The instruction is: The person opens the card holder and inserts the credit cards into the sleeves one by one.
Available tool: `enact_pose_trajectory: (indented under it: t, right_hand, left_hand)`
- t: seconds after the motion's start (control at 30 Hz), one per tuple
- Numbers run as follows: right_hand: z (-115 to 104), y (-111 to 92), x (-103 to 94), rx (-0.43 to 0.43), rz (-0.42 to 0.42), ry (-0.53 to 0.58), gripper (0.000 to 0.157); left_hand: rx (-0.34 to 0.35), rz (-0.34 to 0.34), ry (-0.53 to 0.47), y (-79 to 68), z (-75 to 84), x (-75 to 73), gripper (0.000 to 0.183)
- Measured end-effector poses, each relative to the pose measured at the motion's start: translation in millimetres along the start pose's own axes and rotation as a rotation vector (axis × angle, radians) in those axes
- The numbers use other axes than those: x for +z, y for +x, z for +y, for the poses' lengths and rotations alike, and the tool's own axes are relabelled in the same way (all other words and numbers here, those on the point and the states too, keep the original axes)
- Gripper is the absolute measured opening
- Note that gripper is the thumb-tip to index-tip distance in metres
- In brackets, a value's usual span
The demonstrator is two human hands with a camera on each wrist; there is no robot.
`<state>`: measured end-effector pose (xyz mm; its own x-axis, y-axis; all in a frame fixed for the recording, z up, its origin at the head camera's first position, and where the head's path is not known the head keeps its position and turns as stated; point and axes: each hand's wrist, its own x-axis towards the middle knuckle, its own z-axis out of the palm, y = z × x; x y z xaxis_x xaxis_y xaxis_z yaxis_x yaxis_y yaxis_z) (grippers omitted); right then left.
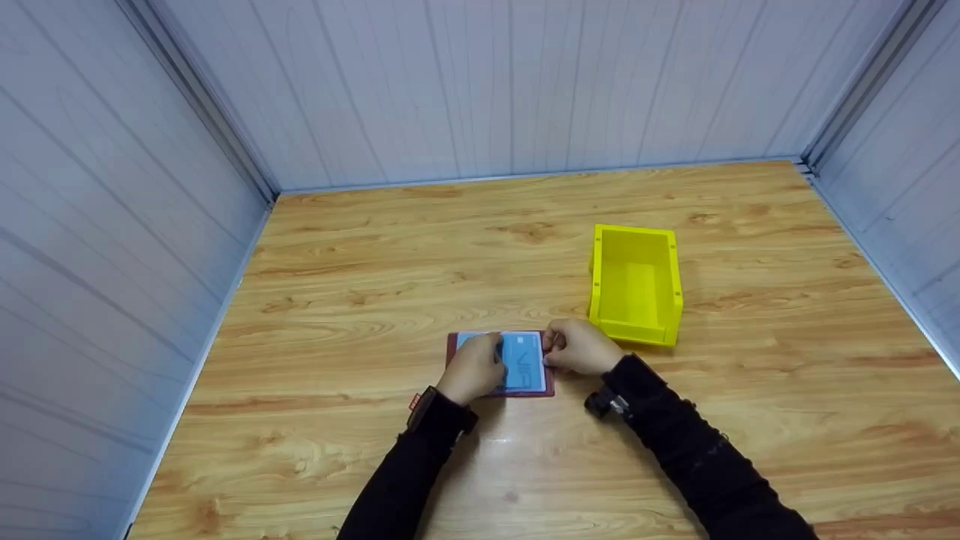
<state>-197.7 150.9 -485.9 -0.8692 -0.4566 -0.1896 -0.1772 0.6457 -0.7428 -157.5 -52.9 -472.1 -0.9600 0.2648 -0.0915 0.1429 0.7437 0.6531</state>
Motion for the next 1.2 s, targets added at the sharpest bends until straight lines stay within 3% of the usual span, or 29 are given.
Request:
enact_pose_trajectory:
  t: [0.4,0.57,0.73,0.93,1.2]
  right_hand:
    - [0.7,1.2,0.9,-0.008,-0.004,0.012,0.013]
    - [1.1,0.5,0.5,-0.01,-0.004,0.012,0.014]
    - [-0.3,-0.1,0.2,0.022,-0.013,0.024,0.015]
    - [-1.9,-1.3,-0.1,0.041,-0.03,0.04,0.016]
    - [-0.2,-1.5,0.0,-0.025,-0.006,-0.004,0.019]
  left_hand:
    - [0.016,0.051,0.023,-4.5,1.7,-0.2,0.032]
    - [0.001,0.038,-0.021,-10.7,-0.4,-3.8,0.01]
    - [-0.04,0.085,0.014,-18.2,-7.9,-10.4,0.047]
    - [-0.113,0.198,0.127,-27.2,-26.3,-18.9,0.052]
    - [-0.119,0.168,0.052,-32.6,-38.8,-25.0,0.064]
